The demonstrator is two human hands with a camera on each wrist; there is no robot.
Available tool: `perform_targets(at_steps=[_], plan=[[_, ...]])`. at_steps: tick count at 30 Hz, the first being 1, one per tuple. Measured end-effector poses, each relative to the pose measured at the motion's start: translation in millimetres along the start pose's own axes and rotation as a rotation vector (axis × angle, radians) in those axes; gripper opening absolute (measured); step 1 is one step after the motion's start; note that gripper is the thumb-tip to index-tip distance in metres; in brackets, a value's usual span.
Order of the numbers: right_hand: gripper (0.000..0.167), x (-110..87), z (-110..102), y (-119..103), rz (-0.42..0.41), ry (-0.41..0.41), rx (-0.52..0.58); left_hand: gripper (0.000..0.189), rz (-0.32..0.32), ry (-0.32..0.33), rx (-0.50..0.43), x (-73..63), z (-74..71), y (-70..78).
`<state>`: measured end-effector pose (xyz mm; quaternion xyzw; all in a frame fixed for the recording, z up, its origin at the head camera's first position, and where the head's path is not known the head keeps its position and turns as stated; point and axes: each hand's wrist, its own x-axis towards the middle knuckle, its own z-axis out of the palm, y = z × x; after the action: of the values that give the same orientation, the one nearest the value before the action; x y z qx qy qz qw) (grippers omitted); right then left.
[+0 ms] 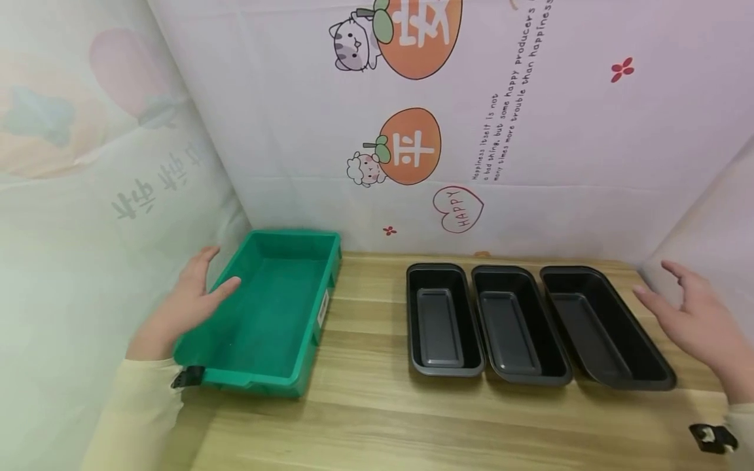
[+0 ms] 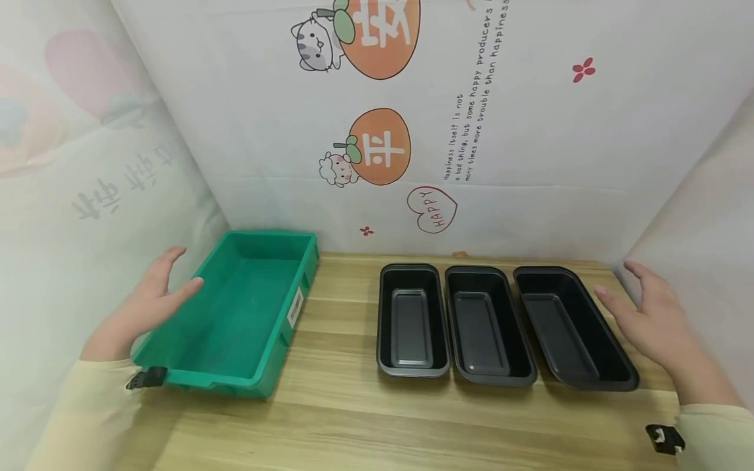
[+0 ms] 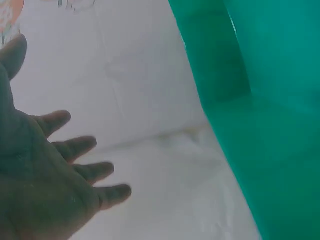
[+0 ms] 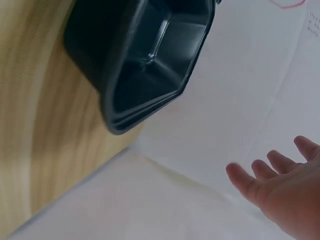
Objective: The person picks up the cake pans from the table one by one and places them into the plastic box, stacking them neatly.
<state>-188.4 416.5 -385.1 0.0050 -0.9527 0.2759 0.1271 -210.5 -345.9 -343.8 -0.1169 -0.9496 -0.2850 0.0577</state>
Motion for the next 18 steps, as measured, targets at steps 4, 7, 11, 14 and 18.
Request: perform_targets(at_steps=[4, 7, 11, 14, 18], plan=[[0.079, -2.1, 1, 9, 0.051, -0.038, 0.053, 0.083, -0.037, -0.009, -0.014, -11.5, -4.5, -11.3], [0.078, -4.5, 3, 16, 0.068, -0.071, 0.079, 0.084, -0.061, -0.016, -0.004, -19.7, -4.2, -18.7], [0.077, -7.1, 8, 26, 0.085, -0.112, 0.100, 0.083, -0.074, -0.016, 0.000, -29.6, -3.3, -28.1], [0.076, -8.2, 12, 34, 0.087, -0.120, 0.115, 0.082, -0.083, -0.015, 0.002, -36.5, -2.2, -35.4], [0.072, -9.8, 18, 45, 0.071, -0.113, 0.162, 0.081, -0.108, -0.026, 0.008, -45.8, 0.6, -47.2]])
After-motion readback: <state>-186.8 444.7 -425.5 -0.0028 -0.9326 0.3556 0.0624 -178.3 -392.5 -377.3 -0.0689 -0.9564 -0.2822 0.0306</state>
